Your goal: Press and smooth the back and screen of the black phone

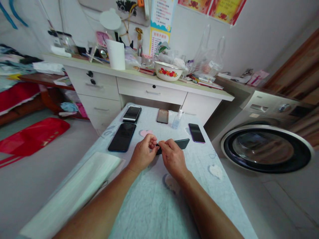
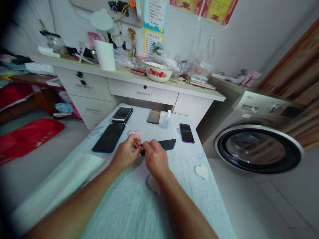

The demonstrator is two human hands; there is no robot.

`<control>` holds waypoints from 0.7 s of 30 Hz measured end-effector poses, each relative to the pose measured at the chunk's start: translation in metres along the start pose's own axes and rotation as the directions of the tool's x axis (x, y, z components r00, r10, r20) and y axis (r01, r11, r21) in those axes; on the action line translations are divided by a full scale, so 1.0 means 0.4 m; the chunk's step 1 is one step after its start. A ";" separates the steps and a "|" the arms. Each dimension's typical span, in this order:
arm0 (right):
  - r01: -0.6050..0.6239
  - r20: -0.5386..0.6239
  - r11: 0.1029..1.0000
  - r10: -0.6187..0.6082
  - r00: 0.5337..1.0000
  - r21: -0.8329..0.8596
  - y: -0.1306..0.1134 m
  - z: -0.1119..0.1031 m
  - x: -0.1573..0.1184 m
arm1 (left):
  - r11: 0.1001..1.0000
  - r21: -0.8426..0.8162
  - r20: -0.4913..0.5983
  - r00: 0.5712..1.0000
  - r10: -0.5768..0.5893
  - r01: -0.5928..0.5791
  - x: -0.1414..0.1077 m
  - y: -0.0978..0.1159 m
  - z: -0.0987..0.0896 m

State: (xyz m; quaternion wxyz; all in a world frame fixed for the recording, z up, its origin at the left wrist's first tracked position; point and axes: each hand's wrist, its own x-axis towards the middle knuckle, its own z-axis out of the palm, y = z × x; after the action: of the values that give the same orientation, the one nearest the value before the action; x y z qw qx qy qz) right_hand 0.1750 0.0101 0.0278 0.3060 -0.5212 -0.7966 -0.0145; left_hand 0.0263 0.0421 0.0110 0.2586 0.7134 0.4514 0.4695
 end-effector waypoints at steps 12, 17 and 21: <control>-0.128 -0.086 0.990 0.124 0.989 -0.054 0.076 -0.033 -0.009 | 0.999 0.037 0.018 1.000 0.021 -0.022 0.005 -0.009 0.003; -0.203 -0.181 0.976 0.187 0.966 -0.074 0.141 -0.043 -0.016 | 0.994 0.078 0.061 0.995 0.077 -0.082 0.009 -0.008 0.000; -0.257 -0.256 0.964 0.233 0.938 -0.065 0.186 -0.048 -0.020 | 0.991 0.092 0.061 0.994 0.095 -0.100 0.009 -0.008 -0.001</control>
State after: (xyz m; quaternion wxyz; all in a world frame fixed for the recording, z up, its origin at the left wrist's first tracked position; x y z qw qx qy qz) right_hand 0.2486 0.0309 0.0172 0.3759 -0.6248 -0.6797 -0.0796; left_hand 0.0251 0.0467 0.0100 0.2138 0.7590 0.4304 0.4394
